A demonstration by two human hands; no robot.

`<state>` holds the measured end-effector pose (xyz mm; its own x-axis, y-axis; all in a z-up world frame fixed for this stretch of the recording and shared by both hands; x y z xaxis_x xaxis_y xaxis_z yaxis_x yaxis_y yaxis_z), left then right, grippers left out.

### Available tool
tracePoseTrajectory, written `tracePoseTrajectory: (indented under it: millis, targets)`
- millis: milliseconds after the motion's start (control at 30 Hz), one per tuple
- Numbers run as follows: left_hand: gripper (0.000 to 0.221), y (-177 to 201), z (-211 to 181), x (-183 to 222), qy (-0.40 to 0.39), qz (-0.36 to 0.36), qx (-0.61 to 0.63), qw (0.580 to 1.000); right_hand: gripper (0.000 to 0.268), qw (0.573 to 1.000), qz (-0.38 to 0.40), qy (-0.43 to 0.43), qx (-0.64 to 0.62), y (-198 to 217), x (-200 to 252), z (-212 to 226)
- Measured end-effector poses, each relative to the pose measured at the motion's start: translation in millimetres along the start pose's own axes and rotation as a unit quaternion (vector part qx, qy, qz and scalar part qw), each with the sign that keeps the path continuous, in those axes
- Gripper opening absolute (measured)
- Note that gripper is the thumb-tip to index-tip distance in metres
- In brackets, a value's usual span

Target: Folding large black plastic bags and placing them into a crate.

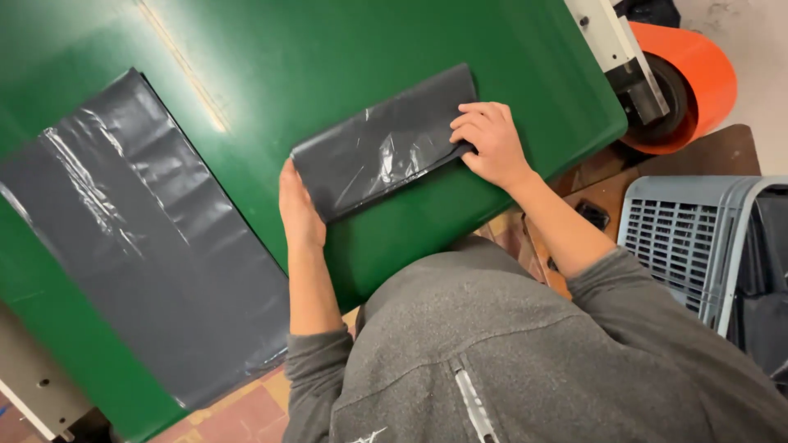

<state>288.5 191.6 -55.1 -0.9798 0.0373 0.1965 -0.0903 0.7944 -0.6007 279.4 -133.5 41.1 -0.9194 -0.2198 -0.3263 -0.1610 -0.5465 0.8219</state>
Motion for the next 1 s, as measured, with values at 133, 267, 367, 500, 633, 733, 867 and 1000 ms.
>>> tracePoseTrajectory:
  millis: [133, 267, 367, 500, 633, 733, 867, 1000]
  targets:
    - [0.067, -35, -55, 49, -0.294, 0.008, -0.520, 0.802, 0.026, 0.999, -0.009, -0.010, 0.029, -3, 6, -1]
    - [0.038, -88, -63, 79, -0.437, 0.171, -0.766, 0.440, 0.028, 0.987, -0.021, 0.032, 0.154, 17, -6, 41]
    - [0.016, -70, -37, 68, -0.432, 0.246, -0.789, 0.362, 0.025, 0.993, 0.036, 0.073, 0.083, 13, -14, 98]
    - [0.014, -92, -26, 64, -0.344, 0.355, -0.769, 0.405, 0.037, 0.988, 0.091, 0.124, -0.014, -33, 20, 123]
    - [0.021, -136, -16, 55, -0.242, 0.489, -0.611, 0.573, 0.040, 0.991, 0.077, 0.085, -0.075, -54, 60, 97]
    - [0.031, -152, 1, 6, -0.094, 0.490, -0.513, 0.699, 0.038, 0.982, 0.088, 0.025, -0.168, -49, 80, 74]
    - [0.056, -97, 63, -78, 0.115, 0.405, -0.399, 0.814, 0.022, 0.847, 0.084, -0.254, -0.460, -108, 136, -25]
    - [0.056, -94, 79, -90, 0.064, 0.341, -0.437, 0.830, 0.013, 0.624, 0.023, -0.437, -0.648, -115, 133, -71]
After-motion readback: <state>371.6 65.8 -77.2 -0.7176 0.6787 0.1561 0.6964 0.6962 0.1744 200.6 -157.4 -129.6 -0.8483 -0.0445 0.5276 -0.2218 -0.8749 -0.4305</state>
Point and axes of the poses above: each hand's wrist, its own x-axis away from the middle knuckle, its own y-axis out of the back of the hand, z = x × y, the point moved 6 cm from there along -x, towards the middle knuckle, and after that the axes turned 9 degrees about -y, right-handed, at the moved point
